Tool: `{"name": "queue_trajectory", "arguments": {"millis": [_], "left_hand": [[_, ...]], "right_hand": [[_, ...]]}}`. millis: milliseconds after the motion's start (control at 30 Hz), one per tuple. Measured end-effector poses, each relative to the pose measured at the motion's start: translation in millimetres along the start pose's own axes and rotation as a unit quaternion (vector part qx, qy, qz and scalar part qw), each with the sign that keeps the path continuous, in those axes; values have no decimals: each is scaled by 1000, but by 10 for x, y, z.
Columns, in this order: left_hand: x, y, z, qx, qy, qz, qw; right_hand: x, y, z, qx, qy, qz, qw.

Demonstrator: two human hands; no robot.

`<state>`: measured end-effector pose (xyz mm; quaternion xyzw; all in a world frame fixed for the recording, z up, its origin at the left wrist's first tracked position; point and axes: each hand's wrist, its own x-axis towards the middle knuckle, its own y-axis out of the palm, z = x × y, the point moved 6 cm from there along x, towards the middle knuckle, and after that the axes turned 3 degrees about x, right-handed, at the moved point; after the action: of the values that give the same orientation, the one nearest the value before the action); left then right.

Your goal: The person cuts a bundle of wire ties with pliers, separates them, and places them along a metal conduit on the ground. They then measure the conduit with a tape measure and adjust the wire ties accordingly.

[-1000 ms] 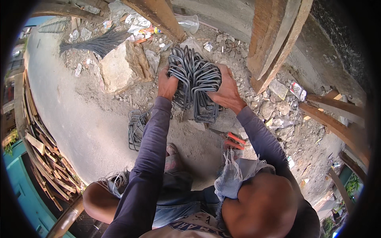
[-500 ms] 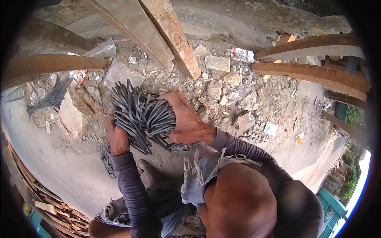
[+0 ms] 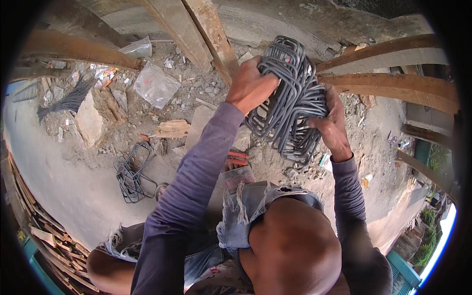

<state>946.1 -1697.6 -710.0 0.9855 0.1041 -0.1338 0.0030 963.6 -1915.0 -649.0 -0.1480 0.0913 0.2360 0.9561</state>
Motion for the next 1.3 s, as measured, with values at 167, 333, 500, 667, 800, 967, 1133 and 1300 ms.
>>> {"name": "queue_trajectory", "arguments": {"millis": [167, 333, 500, 667, 800, 967, 1133, 1300], "left_hand": [[234, 171, -255, 306, 49, -35, 950], [-538, -471, -558, 397, 38, 268, 877], [-1190, -2308, -259, 576, -74, 243, 777], [-2369, -3905, 361, 620, -218, 218, 722], [-3218, -4205, 1197, 566, -335, 62, 751], [-3659, -4078, 2195, 449, -349, -127, 812], [-3604, -3740, 2202, 411, -364, -333, 767], [-3489, -3704, 2283, 435, -370, -367, 734]], "right_hand": [[527, -275, 156, -359, -101, -193, 907], [353, -20, 200, -311, -155, -196, 917], [-120, 575, -66, -158, -161, -84, 971], [-356, 1724, -235, -213, -154, 193, 945], [-284, 2488, -167, -241, -235, 329, 882], [-11, 2661, -287, -375, -219, 353, 829], [-414, 2455, -818, -510, -133, 413, 743], [-693, 2443, -844, -514, -109, 355, 773]]}}
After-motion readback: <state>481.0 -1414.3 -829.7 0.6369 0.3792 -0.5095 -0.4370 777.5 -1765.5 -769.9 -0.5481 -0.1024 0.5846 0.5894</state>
